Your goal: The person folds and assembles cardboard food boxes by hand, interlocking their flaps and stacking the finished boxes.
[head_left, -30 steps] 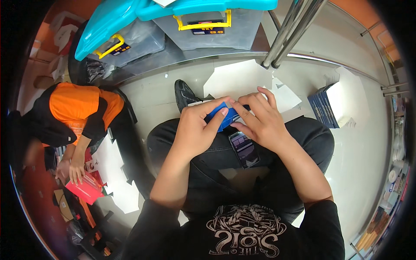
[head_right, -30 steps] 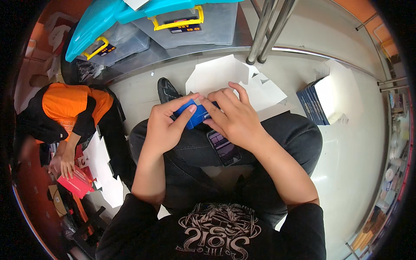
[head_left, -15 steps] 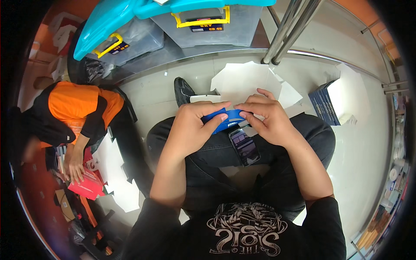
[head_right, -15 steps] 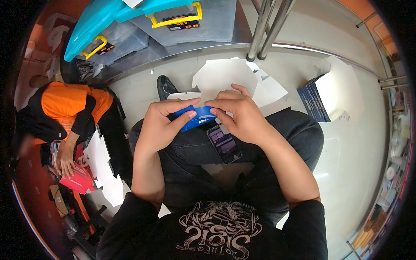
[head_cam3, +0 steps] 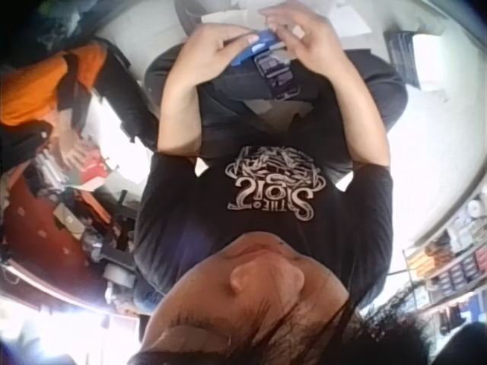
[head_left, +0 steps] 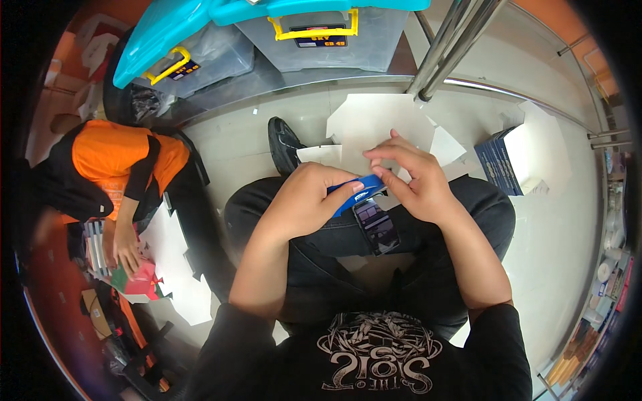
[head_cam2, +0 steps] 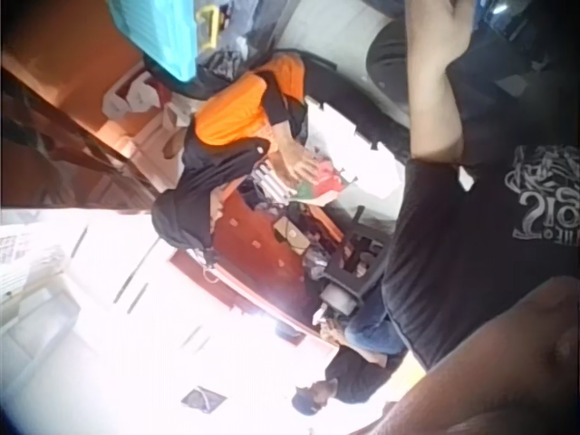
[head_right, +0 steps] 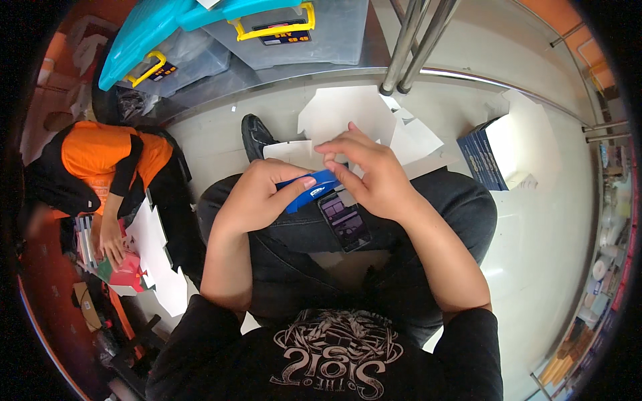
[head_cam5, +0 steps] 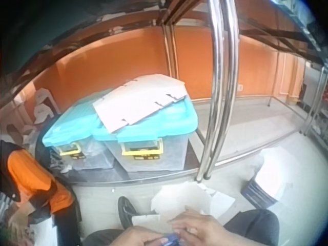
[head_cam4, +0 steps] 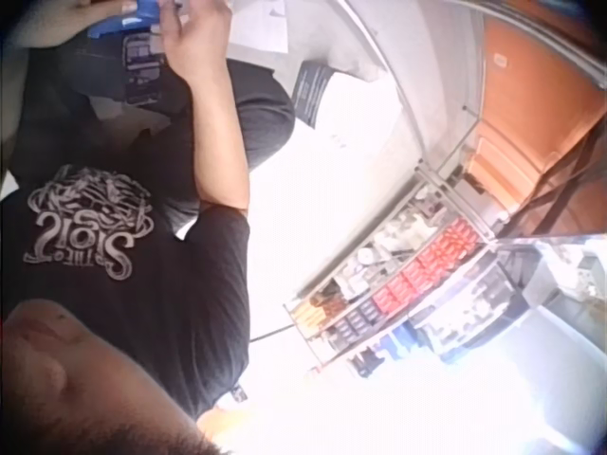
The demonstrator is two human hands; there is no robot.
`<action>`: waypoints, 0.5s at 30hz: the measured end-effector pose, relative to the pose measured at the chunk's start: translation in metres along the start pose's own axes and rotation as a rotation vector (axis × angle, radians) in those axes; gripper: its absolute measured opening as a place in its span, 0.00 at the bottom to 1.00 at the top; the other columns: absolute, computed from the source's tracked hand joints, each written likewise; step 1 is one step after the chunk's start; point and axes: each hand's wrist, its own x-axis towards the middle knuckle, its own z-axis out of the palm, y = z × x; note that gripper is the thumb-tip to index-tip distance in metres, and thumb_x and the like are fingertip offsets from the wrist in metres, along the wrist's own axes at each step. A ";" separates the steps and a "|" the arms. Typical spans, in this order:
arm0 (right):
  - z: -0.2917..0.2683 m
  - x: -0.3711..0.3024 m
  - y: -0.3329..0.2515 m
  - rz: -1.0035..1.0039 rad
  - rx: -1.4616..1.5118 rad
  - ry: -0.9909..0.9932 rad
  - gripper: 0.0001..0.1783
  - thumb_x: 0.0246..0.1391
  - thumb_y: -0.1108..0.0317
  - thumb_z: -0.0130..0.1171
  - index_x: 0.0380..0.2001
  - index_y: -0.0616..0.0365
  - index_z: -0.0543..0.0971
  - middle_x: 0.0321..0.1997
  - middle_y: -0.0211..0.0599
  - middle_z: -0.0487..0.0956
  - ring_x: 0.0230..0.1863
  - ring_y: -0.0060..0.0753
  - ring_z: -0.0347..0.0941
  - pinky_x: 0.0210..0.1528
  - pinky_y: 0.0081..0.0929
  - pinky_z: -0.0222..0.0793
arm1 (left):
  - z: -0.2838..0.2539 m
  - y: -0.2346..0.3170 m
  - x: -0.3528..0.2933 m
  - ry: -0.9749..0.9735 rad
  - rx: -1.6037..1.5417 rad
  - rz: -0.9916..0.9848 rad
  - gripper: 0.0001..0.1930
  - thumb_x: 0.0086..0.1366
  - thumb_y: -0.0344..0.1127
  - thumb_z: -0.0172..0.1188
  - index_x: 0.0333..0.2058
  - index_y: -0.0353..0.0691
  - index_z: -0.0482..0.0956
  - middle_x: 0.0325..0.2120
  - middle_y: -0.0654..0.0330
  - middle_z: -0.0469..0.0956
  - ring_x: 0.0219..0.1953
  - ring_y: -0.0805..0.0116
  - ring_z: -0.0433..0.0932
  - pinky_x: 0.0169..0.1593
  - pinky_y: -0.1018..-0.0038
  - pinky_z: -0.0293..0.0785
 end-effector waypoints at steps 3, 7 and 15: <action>-0.012 0.002 0.000 -0.061 -0.040 0.186 0.15 0.65 0.76 0.63 0.53 0.60 0.83 0.52 0.44 0.83 0.55 0.44 0.81 0.70 0.43 0.68 | 0.002 0.004 -0.002 0.095 -0.002 -0.036 0.10 0.73 0.35 0.68 0.42 0.31 0.89 0.24 0.59 0.84 0.27 0.77 0.79 0.34 0.75 0.75; -0.017 -0.001 -0.003 0.132 0.031 0.365 0.14 0.73 0.71 0.57 0.57 0.64 0.80 0.54 0.43 0.83 0.48 0.33 0.80 0.53 0.29 0.75 | -0.006 0.008 -0.003 0.206 -0.060 -0.106 0.09 0.70 0.35 0.71 0.38 0.32 0.89 0.26 0.61 0.86 0.29 0.79 0.80 0.35 0.78 0.75; 0.005 -0.006 -0.001 0.387 0.210 0.168 0.19 0.78 0.64 0.54 0.62 0.66 0.76 0.45 0.42 0.82 0.31 0.24 0.78 0.40 0.24 0.75 | -0.003 0.008 -0.002 0.193 -0.098 -0.082 0.07 0.69 0.33 0.72 0.37 0.33 0.89 0.27 0.61 0.87 0.30 0.79 0.81 0.37 0.78 0.76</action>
